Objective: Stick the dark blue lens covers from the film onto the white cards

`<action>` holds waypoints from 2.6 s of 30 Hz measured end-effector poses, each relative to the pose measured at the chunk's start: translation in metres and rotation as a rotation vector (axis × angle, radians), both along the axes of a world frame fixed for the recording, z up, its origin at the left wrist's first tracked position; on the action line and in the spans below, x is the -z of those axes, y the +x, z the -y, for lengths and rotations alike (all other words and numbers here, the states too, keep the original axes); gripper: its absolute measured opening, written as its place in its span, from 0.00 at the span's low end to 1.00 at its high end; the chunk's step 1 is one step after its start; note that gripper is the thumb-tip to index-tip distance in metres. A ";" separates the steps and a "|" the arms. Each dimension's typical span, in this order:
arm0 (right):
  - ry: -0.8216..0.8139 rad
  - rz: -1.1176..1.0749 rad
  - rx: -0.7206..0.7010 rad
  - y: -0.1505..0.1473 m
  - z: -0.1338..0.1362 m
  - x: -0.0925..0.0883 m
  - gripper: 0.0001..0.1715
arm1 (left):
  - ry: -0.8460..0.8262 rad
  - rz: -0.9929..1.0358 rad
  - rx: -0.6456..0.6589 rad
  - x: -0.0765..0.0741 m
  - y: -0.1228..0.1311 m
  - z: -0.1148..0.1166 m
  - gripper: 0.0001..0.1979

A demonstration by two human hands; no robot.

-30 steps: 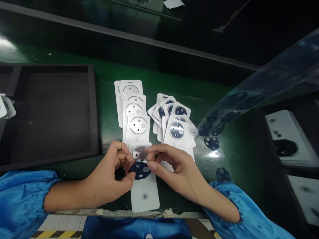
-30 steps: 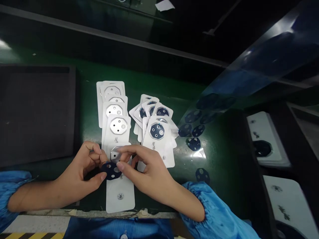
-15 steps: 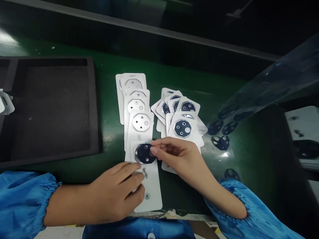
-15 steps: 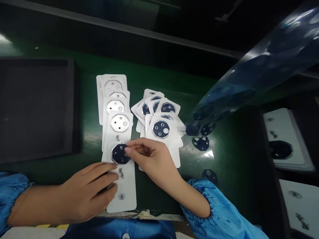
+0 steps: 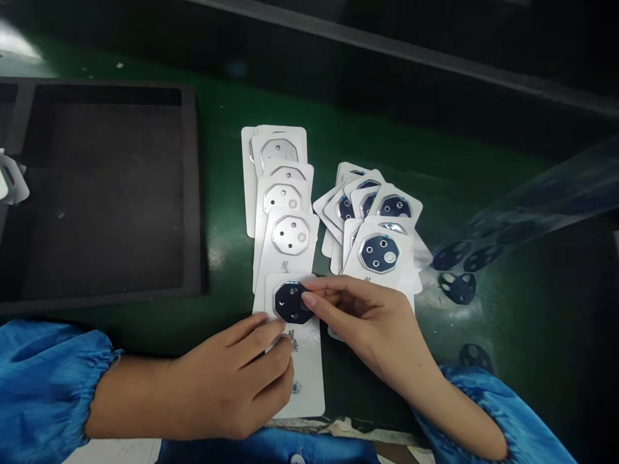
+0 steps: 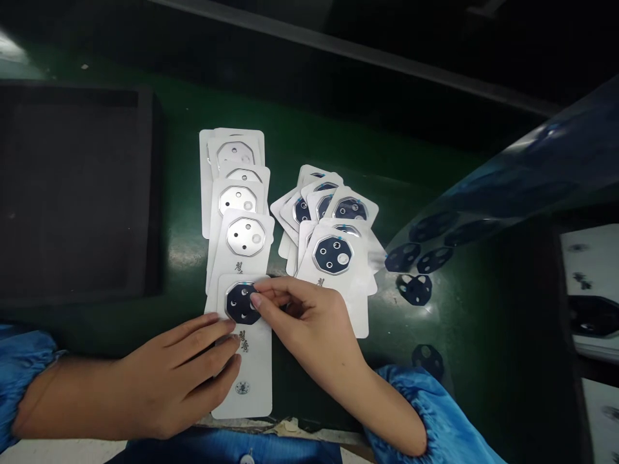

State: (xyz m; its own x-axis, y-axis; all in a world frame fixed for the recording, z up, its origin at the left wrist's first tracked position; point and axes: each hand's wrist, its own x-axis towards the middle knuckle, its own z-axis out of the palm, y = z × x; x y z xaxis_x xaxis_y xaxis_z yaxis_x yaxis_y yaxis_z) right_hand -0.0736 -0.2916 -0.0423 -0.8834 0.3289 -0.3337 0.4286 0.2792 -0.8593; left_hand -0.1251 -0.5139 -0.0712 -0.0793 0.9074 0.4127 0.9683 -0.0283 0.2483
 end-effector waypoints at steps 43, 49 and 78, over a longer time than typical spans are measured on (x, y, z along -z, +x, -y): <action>0.265 -0.128 -0.134 0.006 0.004 0.008 0.07 | -0.023 -0.027 0.022 -0.002 -0.002 0.000 0.09; 1.014 -0.481 -0.344 0.009 0.010 0.013 0.08 | -0.032 -0.049 -0.047 0.001 0.002 0.002 0.12; 0.439 -0.433 -0.230 -0.009 -0.011 -0.001 0.20 | -0.024 -0.231 -0.068 -0.004 -0.002 0.010 0.27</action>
